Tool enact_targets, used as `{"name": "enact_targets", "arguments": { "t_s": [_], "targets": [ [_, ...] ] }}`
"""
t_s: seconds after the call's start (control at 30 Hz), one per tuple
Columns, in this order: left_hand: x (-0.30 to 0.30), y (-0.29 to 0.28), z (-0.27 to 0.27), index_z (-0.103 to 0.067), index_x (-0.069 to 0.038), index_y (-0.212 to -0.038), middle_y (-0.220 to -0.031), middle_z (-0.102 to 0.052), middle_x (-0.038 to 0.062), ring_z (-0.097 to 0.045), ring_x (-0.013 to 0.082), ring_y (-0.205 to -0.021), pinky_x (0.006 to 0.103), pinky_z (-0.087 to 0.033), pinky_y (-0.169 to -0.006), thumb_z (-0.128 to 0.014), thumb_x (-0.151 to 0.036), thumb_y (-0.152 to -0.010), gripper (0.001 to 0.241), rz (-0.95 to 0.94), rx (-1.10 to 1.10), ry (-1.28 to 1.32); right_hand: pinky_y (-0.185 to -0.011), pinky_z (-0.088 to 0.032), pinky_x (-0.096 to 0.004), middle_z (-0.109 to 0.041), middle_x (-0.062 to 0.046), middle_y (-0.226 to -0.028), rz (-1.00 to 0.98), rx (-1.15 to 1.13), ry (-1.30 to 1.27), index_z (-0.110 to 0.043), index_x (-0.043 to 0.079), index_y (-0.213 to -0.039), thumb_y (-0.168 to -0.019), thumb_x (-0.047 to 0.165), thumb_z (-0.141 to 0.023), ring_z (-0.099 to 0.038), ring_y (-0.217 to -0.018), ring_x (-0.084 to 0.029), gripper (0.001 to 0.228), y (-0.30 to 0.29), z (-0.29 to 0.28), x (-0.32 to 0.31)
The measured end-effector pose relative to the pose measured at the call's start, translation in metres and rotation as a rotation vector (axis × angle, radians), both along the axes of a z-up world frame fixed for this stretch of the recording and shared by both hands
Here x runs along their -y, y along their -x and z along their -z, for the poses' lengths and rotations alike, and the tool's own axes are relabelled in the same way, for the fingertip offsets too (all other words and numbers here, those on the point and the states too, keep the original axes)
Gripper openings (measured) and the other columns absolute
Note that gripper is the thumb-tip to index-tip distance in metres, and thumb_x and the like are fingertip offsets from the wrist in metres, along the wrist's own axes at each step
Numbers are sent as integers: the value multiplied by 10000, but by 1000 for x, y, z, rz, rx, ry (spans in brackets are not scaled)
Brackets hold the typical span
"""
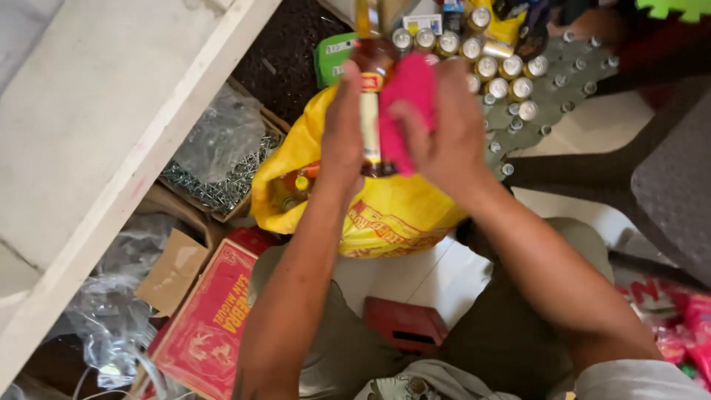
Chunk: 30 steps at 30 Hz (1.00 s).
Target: Wiping liquor bottles with a cloth and organizing them in a bag or on shelves.
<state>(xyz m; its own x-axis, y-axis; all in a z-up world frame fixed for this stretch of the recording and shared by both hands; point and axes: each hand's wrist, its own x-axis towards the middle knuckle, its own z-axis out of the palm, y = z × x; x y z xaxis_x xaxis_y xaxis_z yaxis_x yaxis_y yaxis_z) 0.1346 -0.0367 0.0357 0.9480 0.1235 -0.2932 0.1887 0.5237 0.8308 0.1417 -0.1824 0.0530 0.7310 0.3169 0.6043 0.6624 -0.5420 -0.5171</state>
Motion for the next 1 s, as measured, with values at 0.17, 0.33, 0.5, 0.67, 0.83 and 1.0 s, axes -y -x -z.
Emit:
{"name": "enact_targets", "arguments": {
  "t_s": [0.17, 0.33, 0.5, 0.67, 0.83, 1.0],
  "targets": [
    [1, 9, -16, -598, 9, -1371, -1237, -673, 114, -620, 171, -1044, 319, -495, -923, -484, -512, -924, 696, 5, -68, 69, -695, -488, -335, -599, -146, -991, -9, -157, -179, -470, -65, -1258, -1015, -36, -666, -566, -765, -224, 313, 7, -2, -5],
    [-16, -2, 18, -692, -36, -1191, -1064, -696, 62, -610, 139, -900, 295, -482, -838, -553, -483, -997, 507, -47, 152, 156, -679, -441, -400, -506, -151, -932, -120, -29, -10, -543, -34, -1046, -936, 138, -764, -483, -778, -292, 300, 32, 9, -14],
    [-11, 5, 9, -551, -77, -1450, -1345, -673, 114, -651, 225, -1174, 355, -499, -1010, -438, -530, -1033, 626, 71, 274, -116, -701, -447, -404, -516, -165, -974, -114, 97, 37, -581, -52, -993, -931, 190, -807, -503, -829, -306, 337, 11, 22, 0],
    [3, 12, -5, -522, 71, -1415, -1477, -556, 152, -513, 232, -1353, 341, -389, -1137, -472, -514, -951, 748, 121, 111, -194, -829, -439, -472, -484, -219, -1053, -32, 152, -123, -512, -108, -1163, -959, -3, -733, -462, -910, -354, 319, -6, -6, 0],
    [-3, 11, -6, -586, 1, -1367, -1393, -623, 137, -554, 235, -1285, 390, -405, -1116, -454, -588, -936, 741, 126, 139, -232, -892, -440, -479, -488, -222, -1113, -64, 71, -144, -474, -82, -1229, -946, -31, -619, -482, -969, -366, 323, 10, 7, 0],
    [-14, 2, 4, -682, -7, -1249, -1155, -693, 66, -595, 128, -965, 262, -460, -851, -512, -515, -956, 610, -40, 108, -83, -687, -484, -408, -562, -224, -1043, -230, 56, -21, -595, -64, -1013, -798, 132, -935, -552, -808, -332, 447, 31, 31, 1]
  ]
}}
